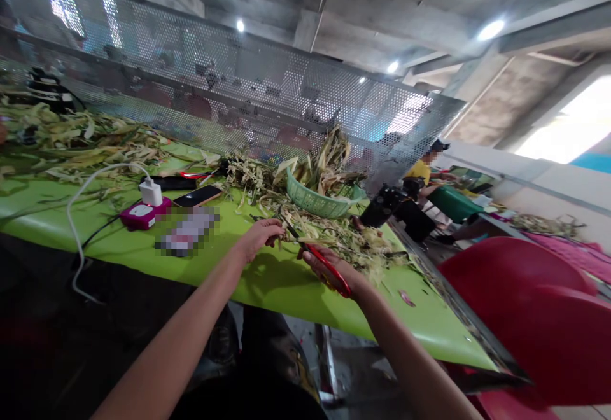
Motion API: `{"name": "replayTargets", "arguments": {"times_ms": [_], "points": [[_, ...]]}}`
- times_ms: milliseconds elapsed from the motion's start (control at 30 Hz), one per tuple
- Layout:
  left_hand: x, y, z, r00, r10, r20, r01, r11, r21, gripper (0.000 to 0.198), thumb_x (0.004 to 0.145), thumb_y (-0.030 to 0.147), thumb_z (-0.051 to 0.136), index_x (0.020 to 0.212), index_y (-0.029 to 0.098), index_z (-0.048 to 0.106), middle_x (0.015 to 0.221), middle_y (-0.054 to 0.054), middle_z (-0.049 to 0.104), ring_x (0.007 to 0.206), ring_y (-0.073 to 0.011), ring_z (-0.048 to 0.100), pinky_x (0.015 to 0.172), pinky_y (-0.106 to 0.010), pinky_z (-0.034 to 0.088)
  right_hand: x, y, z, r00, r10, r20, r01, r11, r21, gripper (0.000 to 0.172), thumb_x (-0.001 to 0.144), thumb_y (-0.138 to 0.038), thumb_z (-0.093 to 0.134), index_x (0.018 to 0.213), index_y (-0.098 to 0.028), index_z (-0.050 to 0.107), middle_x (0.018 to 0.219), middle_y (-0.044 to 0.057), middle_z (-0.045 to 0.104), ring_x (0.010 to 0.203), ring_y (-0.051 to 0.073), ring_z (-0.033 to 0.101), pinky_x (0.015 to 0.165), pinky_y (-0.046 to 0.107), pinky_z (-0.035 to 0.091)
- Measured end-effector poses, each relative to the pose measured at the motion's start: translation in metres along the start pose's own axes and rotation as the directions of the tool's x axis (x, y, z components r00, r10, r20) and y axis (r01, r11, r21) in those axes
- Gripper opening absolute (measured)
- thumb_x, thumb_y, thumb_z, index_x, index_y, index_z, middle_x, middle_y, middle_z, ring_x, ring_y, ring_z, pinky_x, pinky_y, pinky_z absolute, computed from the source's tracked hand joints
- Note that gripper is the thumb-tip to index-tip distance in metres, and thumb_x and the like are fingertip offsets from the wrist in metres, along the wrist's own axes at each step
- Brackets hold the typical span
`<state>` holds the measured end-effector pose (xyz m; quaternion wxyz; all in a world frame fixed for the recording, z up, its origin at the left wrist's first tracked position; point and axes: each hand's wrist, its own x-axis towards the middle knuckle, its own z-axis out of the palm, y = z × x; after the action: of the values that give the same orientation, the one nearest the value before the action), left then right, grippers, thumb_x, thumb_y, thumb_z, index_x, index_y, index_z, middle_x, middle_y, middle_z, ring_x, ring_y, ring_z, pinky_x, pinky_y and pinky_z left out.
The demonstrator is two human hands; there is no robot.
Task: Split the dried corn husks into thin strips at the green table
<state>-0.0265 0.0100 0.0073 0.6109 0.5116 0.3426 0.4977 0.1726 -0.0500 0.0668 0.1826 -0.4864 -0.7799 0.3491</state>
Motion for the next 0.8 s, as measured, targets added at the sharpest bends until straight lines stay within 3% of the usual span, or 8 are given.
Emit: {"name": "replayTargets", "arguments": {"times_ms": [200, 400, 500, 633, 700, 800], "points": [[-0.002, 0.003, 0.001, 1.0, 0.003, 0.009, -0.003, 1.0, -0.009, 0.012, 0.064, 0.028, 0.057, 0.064, 0.017, 0.053, 0.058, 0.004, 0.049, 0.05, -0.0067, 0.037, 0.049, -0.02, 0.03, 0.002, -0.001, 0.003, 0.997, 0.073, 0.02, -0.075, 0.986, 0.152, 0.053, 0.08, -0.068, 0.05, 0.099, -0.019, 0.06, 0.055, -0.004, 0.043, 0.045, 0.01, 0.039, 0.04, 0.022, 0.031], [-0.003, 0.004, 0.0, 0.999, 0.021, 0.037, -0.021, 1.0, -0.002, 0.014, 0.066, 0.029, 0.058, 0.063, 0.017, 0.053, 0.055, 0.005, 0.045, 0.05, -0.0073, 0.037, 0.051, -0.021, 0.031, 0.005, 0.012, 0.005, 0.997, 0.063, -0.043, -0.056, 0.989, 0.14, 0.052, 0.077, -0.068, 0.053, 0.085, -0.018, 0.059, 0.052, -0.006, 0.036, 0.043, 0.008, 0.032, 0.039, 0.022, 0.024], [-0.004, 0.004, -0.001, 0.998, 0.043, 0.046, -0.043, 0.999, -0.003, 0.017, 0.068, 0.032, 0.06, 0.064, 0.016, 0.054, 0.056, 0.005, 0.044, 0.05, -0.0072, 0.037, 0.051, -0.021, 0.031, 0.008, 0.021, 0.003, 0.993, 0.043, -0.107, -0.042, 0.999, 0.01, 0.052, 0.078, -0.068, 0.051, 0.082, -0.017, 0.061, 0.054, -0.004, 0.042, 0.046, 0.01, 0.037, 0.043, 0.023, 0.029], [0.0, 0.0, -0.003, 1.0, 0.026, 0.014, -0.026, 0.999, -0.042, 0.022, 0.07, 0.037, 0.064, 0.069, 0.015, 0.058, 0.061, 0.003, 0.048, 0.055, -0.0077, 0.043, 0.055, -0.021, 0.035, 0.013, 0.035, -0.01, 0.979, 0.027, -0.202, -0.087, 0.952, -0.295, 0.047, 0.08, -0.063, 0.051, 0.088, -0.019, 0.065, 0.071, 0.003, 0.062, 0.064, 0.018, 0.056, 0.057, 0.027, 0.042], [0.001, -0.001, -0.004, 1.0, 0.001, 0.0, -0.001, 0.998, -0.063, 0.022, 0.071, 0.036, 0.065, 0.073, 0.015, 0.059, 0.065, 0.001, 0.053, 0.059, -0.0085, 0.048, 0.057, -0.021, 0.038, 0.015, 0.043, -0.022, 0.96, 0.069, -0.271, -0.19, 0.871, -0.453, 0.046, 0.079, -0.061, 0.052, 0.096, -0.021, 0.066, 0.077, 0.004, 0.067, 0.069, 0.022, 0.061, 0.06, 0.028, 0.043], [0.002, -0.002, -0.005, 0.999, -0.03, -0.02, 0.029, 0.996, -0.087, 0.018, 0.074, 0.031, 0.064, 0.078, 0.014, 0.061, 0.071, -0.002, 0.059, 0.062, -0.0091, 0.053, 0.059, -0.021, 0.042, 0.013, 0.058, -0.04, 0.901, 0.167, -0.401, -0.4, 0.68, -0.614, 0.049, 0.08, -0.061, 0.048, 0.108, -0.024, 0.065, 0.078, 0.007, 0.069, 0.068, 0.025, 0.063, 0.054, 0.028, 0.039]]}}
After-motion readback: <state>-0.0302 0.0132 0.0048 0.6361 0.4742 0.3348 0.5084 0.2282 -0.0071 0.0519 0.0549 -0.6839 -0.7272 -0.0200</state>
